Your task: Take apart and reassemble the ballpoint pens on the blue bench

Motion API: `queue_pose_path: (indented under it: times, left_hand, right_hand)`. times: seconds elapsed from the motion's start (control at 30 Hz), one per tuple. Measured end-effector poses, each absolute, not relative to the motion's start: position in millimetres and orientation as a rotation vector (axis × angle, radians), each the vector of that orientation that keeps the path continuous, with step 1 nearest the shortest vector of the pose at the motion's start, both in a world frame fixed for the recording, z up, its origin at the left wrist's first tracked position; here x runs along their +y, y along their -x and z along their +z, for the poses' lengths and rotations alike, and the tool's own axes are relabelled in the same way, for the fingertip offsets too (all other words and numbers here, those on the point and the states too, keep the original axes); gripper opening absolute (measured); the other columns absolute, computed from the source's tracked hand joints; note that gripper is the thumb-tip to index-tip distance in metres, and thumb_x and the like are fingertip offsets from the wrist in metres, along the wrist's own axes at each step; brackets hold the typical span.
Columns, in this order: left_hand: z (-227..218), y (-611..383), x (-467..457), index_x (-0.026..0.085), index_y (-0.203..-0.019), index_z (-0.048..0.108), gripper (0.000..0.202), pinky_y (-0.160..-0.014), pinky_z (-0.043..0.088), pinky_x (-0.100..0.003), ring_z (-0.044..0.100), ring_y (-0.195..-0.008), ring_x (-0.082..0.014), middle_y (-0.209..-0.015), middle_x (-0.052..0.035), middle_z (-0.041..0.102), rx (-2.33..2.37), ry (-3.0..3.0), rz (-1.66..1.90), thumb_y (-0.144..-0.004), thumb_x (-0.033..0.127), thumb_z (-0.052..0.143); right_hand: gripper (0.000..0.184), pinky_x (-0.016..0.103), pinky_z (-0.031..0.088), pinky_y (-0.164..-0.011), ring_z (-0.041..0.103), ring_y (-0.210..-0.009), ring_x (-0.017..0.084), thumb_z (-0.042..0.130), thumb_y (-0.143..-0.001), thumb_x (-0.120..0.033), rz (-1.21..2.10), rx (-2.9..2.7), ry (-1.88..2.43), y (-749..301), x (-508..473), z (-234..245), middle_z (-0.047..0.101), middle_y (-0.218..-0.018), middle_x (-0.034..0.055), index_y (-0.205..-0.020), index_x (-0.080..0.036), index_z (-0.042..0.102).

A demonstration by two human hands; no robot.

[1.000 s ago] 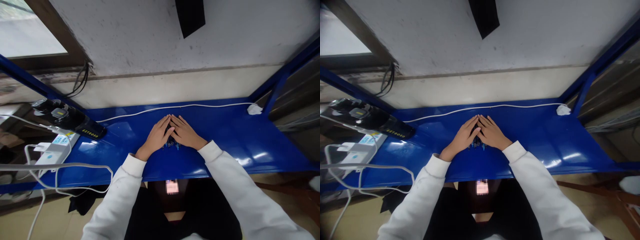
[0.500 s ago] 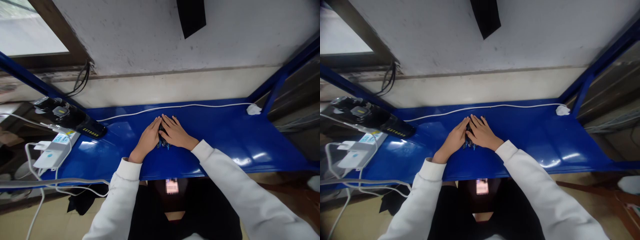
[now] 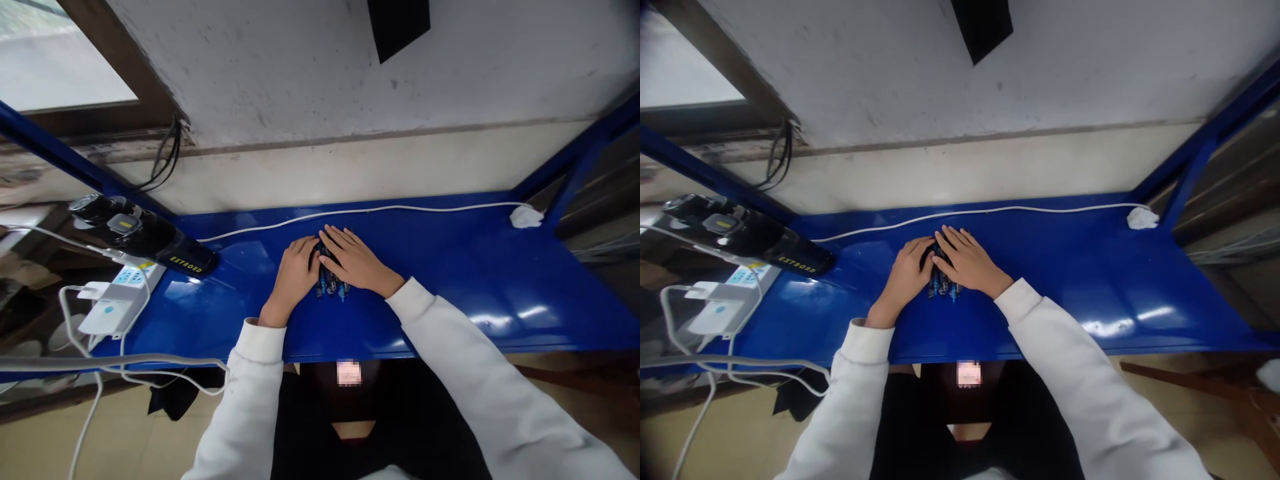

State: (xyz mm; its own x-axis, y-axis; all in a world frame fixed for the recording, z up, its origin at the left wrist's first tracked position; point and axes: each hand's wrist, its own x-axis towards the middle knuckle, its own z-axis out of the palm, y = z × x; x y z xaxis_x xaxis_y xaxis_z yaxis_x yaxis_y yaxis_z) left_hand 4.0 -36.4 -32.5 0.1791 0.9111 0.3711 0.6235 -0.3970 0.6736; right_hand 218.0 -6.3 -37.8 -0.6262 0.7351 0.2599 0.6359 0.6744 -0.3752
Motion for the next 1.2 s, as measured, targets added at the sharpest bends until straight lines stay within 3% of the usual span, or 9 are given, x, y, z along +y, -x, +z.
queue_pose_path:
  times: [0.27,0.5,0.67,0.83,1.03,1.2]
  left_hand:
    - [-22,-3,-40,0.025,-0.124,0.077,0.025,-0.114,0.046,-0.056,0.065,-0.124,-0.0403,-0.131,-0.0149,0.076,1.652,-2.107,1.035,-0.103,0.021,0.066]
    - [-19,-4,-41,0.027,-0.102,0.077,0.012,-0.104,0.045,-0.049,0.063,-0.11,-0.0382,-0.104,-0.0105,0.073,1.729,-1.973,1.12,-0.092,0.022,0.08]
    - [-16,-4,-42,0.028,-0.088,0.076,0.015,-0.095,0.042,-0.043,0.06,-0.1,-0.0357,-0.088,-0.0074,0.069,1.645,-1.823,1.219,-0.083,0.015,0.084]
    - [-13,-5,-44,0.028,-0.092,0.077,0.022,-0.094,0.041,-0.042,0.059,-0.095,-0.0338,-0.086,-0.0057,0.069,1.678,-1.844,1.142,-0.08,0.011,0.083]
    - [-12,-4,-44,0.028,-0.091,0.076,0.024,-0.086,0.042,-0.038,0.059,-0.09,-0.0319,-0.08,-0.0042,0.067,1.712,-1.796,1.157,-0.079,0.01,0.085]
    - [-15,-2,-43,0.028,-0.091,0.075,0.021,-0.084,0.042,-0.038,0.059,-0.085,-0.0301,-0.078,-0.0033,0.068,1.725,-1.843,1.158,-0.08,0.013,0.084]
  right_hand:
    - [0.077,0.062,0.02,-0.146,0.028,-0.176,0.035,0.036,-0.121,-0.059,0.352,-2.51,1.131,-227,-10,-30,0.034,-0.186,0.0205,-0.181,-0.012,0.037]
    - [0.075,0.065,0.02,-0.146,0.026,-0.177,0.034,0.038,-0.12,-0.063,0.362,-2.506,1.089,-227,-11,-32,0.033,-0.188,0.0153,-0.183,-0.022,0.035]
    - [0.078,0.067,0.023,-0.145,0.028,-0.176,0.037,0.045,-0.117,-0.066,0.39,-2.488,1.095,-229,-10,-34,0.034,-0.187,0.0162,-0.181,-0.023,0.038]
    - [0.082,0.067,0.024,-0.144,0.03,-0.175,0.039,0.053,-0.114,-0.068,0.399,-2.479,1.103,-231,-9,-33,0.036,-0.186,0.0195,-0.179,-0.019,0.043]
    - [0.082,0.069,0.026,-0.143,0.032,-0.174,0.04,0.051,-0.113,-0.071,0.408,-2.468,1.117,-231,-10,-32,0.04,-0.184,0.018,-0.18,-0.023,0.041]
    - [0.083,0.066,0.031,-0.143,0.04,-0.169,0.044,0.059,-0.11,-0.073,0.374,-2.427,1.179,-229,-12,-31,0.047,-0.178,0.0217,-0.171,-0.018,0.053]
